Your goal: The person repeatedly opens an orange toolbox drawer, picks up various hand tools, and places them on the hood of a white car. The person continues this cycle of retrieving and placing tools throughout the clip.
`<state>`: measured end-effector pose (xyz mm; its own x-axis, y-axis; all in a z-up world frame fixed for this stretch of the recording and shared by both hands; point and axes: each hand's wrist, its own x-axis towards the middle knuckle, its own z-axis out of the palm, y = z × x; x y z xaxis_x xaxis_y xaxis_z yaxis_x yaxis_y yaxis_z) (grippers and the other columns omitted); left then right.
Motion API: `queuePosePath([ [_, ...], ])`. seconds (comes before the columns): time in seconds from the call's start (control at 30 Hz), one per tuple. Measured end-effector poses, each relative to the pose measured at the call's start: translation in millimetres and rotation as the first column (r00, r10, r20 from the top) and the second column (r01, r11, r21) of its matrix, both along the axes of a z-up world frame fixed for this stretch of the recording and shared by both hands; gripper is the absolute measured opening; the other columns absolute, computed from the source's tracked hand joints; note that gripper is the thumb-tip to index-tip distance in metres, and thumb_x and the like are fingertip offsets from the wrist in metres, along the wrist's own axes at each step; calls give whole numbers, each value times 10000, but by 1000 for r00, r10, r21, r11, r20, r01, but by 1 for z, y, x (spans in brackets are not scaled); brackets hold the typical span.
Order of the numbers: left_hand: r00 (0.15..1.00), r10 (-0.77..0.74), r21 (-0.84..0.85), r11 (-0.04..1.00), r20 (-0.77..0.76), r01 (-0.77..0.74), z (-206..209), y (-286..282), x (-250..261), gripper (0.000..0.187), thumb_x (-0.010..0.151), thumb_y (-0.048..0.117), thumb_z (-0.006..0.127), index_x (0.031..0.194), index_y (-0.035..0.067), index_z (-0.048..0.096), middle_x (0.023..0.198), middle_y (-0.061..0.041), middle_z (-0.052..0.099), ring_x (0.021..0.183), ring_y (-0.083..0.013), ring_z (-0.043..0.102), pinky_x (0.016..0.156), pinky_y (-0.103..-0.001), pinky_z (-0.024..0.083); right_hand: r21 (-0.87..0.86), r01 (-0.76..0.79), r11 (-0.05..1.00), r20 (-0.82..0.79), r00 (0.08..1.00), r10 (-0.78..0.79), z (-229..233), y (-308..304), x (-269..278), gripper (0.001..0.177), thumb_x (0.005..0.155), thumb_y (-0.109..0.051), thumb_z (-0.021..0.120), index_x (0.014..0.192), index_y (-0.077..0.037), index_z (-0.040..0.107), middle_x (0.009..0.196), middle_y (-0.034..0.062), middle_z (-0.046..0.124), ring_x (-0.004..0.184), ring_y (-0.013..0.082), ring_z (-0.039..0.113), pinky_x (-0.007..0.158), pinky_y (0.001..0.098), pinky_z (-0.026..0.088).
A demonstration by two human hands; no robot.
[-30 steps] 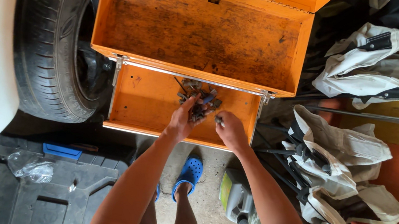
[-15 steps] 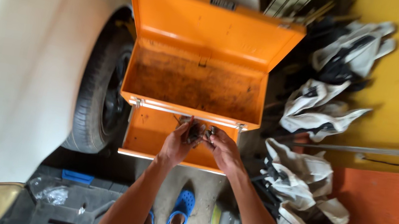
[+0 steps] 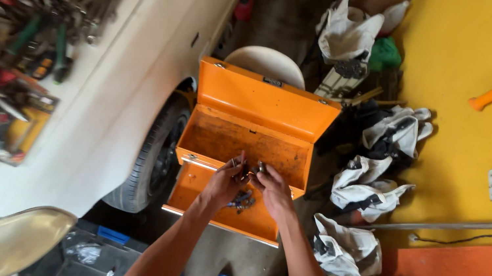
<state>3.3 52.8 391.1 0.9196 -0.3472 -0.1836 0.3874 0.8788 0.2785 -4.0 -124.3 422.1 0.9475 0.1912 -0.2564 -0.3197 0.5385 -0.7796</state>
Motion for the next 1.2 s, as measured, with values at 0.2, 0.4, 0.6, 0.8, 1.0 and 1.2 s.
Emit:
queuePosePath([
  [0.2, 998, 64, 213, 975, 2, -63, 34, 20, -6, 316, 1058, 52, 495, 1347, 33, 622, 1083, -29, 688, 869, -124, 605, 743, -261, 488, -8, -82, 997, 86, 993, 83, 28, 31, 4, 284, 969, 11, 615, 1248, 58, 589, 1132, 111, 646, 1071, 246, 693, 1015, 399, 587],
  [0.4, 987, 162, 104, 982, -3, -161, 50, 57, -4, 303, 1059, 79, 459, 1316, 4, 600, 997, -46, 674, 853, -134, 617, 805, -284, 557, -197, -87, 976, 65, 993, 101, 60, 82, 24, 323, 950, 3, 619, 1271, 33, 599, 1074, 97, 664, 966, 216, 719, 920, 362, 614],
  [0.6, 981, 136, 156, 975, 136, -157, 73, 128, -10, 250, 1096, 115, 445, 1265, -2, 589, 1003, -87, 677, 840, -180, 652, 772, -307, 562, -437, -175, 883, 150, 953, 263, 81, 145, 39, 339, 973, -37, 635, 1305, 26, 611, 1033, 72, 713, 882, 160, 703, 802, 315, 594],
  [0.8, 970, 230, 316, 917, 84, -244, 85, 209, -21, 263, 1080, 141, 488, 1272, 6, 607, 989, -97, 688, 841, -206, 683, 730, -320, 568, -500, -240, 832, 184, 909, 373, 80, 231, 45, 346, 972, -47, 631, 1314, 6, 625, 1017, 66, 716, 844, 136, 708, 773, 300, 599],
  [1.0, 909, 414, 339, 849, 51, -406, 61, 301, -47, 183, 1073, 120, 542, 1193, -1, 608, 974, -97, 678, 818, -195, 661, 737, -346, 572, -321, -368, 873, 144, 892, 429, 68, 326, 29, 315, 971, -26, 635, 1283, 12, 613, 1027, 66, 714, 852, 160, 711, 795, 312, 596],
  [1.2, 802, 584, 386, 773, -124, -503, 65, 377, -95, 192, 1028, 114, 497, 1158, 32, 612, 998, -79, 695, 895, -181, 692, 898, -376, 607, -56, -587, 807, -7, 809, 588, 71, 407, 5, 314, 953, -17, 585, 1266, -1, 586, 1041, 83, 703, 936, 183, 716, 877, 346, 592],
])
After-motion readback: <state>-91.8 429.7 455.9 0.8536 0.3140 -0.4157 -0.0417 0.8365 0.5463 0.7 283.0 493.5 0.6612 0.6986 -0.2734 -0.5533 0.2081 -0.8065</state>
